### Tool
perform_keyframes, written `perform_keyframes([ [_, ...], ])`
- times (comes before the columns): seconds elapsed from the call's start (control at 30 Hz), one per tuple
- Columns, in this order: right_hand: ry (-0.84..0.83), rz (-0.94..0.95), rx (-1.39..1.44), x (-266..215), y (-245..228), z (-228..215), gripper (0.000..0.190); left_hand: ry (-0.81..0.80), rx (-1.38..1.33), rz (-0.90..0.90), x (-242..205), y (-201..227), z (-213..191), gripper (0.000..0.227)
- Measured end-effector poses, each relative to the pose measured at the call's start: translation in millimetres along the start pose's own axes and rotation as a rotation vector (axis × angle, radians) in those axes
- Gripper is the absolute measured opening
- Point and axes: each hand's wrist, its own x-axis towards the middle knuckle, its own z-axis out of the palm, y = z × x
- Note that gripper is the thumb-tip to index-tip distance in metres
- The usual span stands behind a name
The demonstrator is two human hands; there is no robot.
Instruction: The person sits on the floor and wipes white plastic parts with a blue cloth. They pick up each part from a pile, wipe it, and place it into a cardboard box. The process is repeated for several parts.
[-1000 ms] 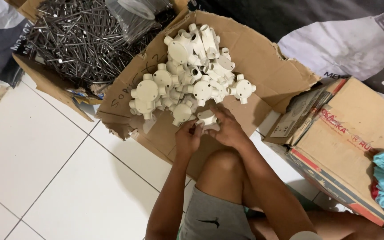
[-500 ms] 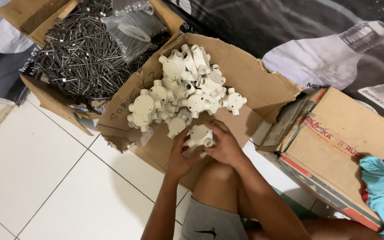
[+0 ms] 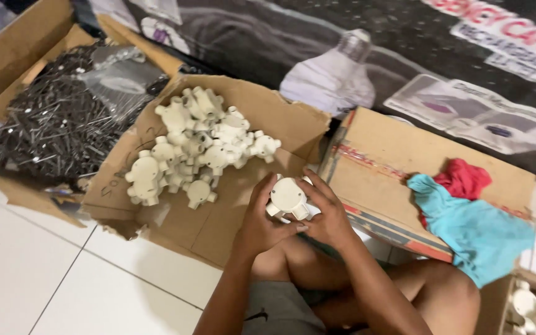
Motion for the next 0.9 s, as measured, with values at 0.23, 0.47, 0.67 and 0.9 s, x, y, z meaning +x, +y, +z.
perform_keyframes([
  [0.23,0.214,-0.005,-0.109,-60,12,-115,0.082,-0.302,-0.143,0.057,14,33,106,0.111],
  [0.47,0.191,0.188,-0.468,-135,38,-199,0.079,-0.596,-0.016,-0.096,12,53,200,0.098],
  [0.67,0.108,0.348,-0.718,-160,76,-214,0.076,-0.544,0.208,-0.022,4,43,230,0.086],
  [0.9,0.163,0.37,-0.972,-159,106,-229,0.044,-0.231,0.306,0.274,-6,-2,239,0.077],
])
